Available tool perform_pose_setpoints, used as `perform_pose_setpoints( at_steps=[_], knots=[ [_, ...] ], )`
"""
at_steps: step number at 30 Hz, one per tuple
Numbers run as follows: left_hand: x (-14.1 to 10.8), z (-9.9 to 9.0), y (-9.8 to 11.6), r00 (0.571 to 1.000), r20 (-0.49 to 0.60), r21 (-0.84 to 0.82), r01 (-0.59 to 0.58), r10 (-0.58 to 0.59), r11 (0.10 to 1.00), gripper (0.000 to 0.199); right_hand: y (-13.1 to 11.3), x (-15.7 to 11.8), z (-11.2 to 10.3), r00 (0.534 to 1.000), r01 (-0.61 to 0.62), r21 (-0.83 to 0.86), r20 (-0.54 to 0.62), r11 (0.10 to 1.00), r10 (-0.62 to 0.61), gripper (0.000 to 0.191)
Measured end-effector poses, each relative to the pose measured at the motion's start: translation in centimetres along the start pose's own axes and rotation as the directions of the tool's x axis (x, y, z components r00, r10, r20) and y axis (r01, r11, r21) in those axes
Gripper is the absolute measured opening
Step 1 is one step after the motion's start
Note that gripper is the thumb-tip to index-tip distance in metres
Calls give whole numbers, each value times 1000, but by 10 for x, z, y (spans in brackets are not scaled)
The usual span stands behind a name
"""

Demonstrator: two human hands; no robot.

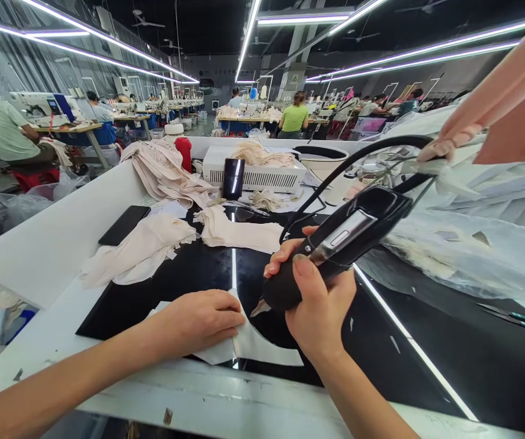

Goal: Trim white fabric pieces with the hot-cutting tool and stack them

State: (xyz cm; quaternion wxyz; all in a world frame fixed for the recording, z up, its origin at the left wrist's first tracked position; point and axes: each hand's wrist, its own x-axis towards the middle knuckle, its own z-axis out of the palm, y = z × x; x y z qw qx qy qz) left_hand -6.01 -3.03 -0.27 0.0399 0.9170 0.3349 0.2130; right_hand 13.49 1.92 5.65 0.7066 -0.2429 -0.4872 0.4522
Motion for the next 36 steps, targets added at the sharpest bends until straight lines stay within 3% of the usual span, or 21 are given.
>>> perform_pose_setpoints(
  at_steps=[10, 18, 29, 36],
  knots=[
    [-4, -2, 5, 999, -2, -96, 50, -51, 994, 19, 4, -4, 5, 1000, 9, 8, 29, 1000, -9, 40],
    [-7, -3, 6, 999, -36, -49, -7, 5, 999, 27, -3, -6, 1, 1000, 3, -18, -4, 1000, -3, 40],
    [-7, -10, 6, 999, 38, -66, 24, -21, 998, 26, -8, -9, -2, 1000, 10, -38, 18, 999, -10, 35],
    [1, -10, 23, 995, -93, -34, 23, -26, 999, 22, -29, -15, -23, 998, 61, -33, -4, 998, -61, 37]
  ],
)
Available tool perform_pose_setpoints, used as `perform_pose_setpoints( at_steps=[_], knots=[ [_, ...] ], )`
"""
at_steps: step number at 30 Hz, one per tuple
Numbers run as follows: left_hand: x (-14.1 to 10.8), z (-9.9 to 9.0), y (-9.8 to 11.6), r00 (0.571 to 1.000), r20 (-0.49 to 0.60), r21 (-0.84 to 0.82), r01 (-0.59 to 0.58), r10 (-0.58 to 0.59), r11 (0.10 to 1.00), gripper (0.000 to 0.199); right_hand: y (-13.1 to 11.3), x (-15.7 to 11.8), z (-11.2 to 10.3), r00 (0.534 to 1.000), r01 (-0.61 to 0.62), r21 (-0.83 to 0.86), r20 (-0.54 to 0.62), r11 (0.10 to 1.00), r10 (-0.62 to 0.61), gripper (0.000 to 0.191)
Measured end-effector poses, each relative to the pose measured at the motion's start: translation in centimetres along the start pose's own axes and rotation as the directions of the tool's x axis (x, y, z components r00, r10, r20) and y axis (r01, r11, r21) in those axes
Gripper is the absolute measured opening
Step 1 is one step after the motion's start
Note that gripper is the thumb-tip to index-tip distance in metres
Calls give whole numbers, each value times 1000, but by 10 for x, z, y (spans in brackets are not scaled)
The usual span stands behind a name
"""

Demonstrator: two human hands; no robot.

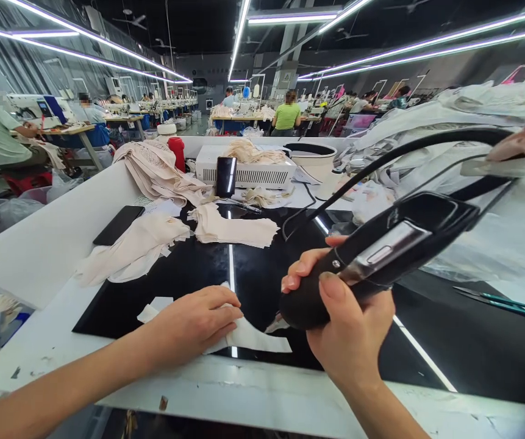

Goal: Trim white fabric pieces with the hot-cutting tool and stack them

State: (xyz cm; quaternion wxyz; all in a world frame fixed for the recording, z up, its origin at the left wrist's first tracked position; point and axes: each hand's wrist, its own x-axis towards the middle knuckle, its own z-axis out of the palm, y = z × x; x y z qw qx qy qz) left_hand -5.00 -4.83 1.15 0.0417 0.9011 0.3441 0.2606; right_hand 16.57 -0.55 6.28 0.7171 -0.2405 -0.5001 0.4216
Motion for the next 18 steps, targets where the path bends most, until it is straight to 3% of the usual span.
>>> perform_pose_setpoints(
  at_steps=[8, 18],
  knots=[
    [9, 24, 13, 999, -28, -15, 21, -21, 1000, 17, 2, -9, -10, 1000, -9, -61, -18, 998, 8, 42],
    [-9, 20, 15, 996, -82, -83, 30, -36, 996, 25, 2, -12, -7, 999, -26, -53, -30, 998, 25, 45]
  ],
)
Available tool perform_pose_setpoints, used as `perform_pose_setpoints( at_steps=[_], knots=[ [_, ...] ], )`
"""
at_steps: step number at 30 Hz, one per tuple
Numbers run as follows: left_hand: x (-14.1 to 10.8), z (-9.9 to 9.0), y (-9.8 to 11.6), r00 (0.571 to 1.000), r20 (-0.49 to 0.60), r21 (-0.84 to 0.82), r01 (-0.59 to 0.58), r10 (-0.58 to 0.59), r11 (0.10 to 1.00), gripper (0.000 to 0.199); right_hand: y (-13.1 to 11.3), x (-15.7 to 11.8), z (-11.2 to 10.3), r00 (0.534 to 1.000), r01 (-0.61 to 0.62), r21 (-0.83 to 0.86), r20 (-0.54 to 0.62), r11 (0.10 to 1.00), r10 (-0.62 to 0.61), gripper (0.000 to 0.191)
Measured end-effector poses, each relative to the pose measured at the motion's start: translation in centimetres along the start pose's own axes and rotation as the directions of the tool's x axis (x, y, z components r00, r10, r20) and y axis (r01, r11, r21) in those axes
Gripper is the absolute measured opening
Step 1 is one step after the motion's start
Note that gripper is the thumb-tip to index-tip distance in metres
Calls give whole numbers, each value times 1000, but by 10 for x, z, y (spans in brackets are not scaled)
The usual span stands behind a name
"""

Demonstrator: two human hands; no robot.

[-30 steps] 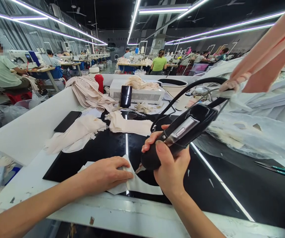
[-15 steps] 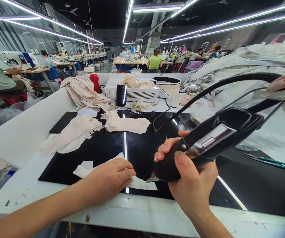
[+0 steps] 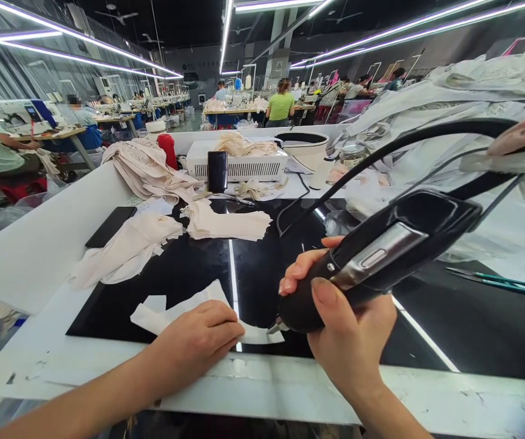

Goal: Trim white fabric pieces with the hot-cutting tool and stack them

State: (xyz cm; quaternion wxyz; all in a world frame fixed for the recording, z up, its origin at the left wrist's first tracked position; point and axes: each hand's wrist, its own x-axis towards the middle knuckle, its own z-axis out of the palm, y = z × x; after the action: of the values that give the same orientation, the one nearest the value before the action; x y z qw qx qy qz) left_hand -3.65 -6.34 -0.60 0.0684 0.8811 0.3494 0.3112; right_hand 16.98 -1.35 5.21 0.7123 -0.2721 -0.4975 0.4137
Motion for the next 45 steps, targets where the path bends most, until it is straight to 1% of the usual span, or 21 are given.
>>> perform_pose_setpoints(
  at_steps=[6, 9, 18, 25, 30, 34, 37, 41, 45],
  knots=[
    [-1, 3, 2, 1000, 0, 24, 3, -3, 1000, 28, 0, 2, 11, 1000, 2, 30, -5, 1000, -2, 45],
    [-1, 4, 4, 1000, 6, 14, 11, -11, 1000, 27, 1, 1, 15, 1000, -2, 34, 14, 999, 2, 45],
    [0, 8, 10, 1000, 23, -9, 14, -14, 1000, 22, 4, 0, 16, 999, -20, 32, 47, 999, 18, 41],
    [-1, 8, 8, 1000, 4, -20, 8, -8, 1000, 23, 5, 1, 25, 999, -19, 62, 34, 998, 17, 38],
    [-2, 8, 9, 999, 19, -23, 33, -32, 999, 24, 6, 2, 30, 998, -25, 37, 54, 999, 23, 32],
    [-3, 7, 9, 999, 33, -30, 34, -33, 999, 24, 6, 4, 32, 999, -26, 60, 38, 998, 23, 32],
    [-2, 6, 8, 1000, 20, -42, 25, -25, 999, 24, 8, 4, 35, 999, -24, 82, 38, 996, 21, 33],
    [-2, 8, 8, 1000, -8, -35, 21, -22, 999, 24, 11, 4, 39, 998, -34, 49, 57, 998, 31, 31],
    [-3, 14, 8, 999, -23, -21, 38, -39, 999, 21, 15, 4, 33, 998, -55, 9, 42, 998, 55, 32]
  ],
)
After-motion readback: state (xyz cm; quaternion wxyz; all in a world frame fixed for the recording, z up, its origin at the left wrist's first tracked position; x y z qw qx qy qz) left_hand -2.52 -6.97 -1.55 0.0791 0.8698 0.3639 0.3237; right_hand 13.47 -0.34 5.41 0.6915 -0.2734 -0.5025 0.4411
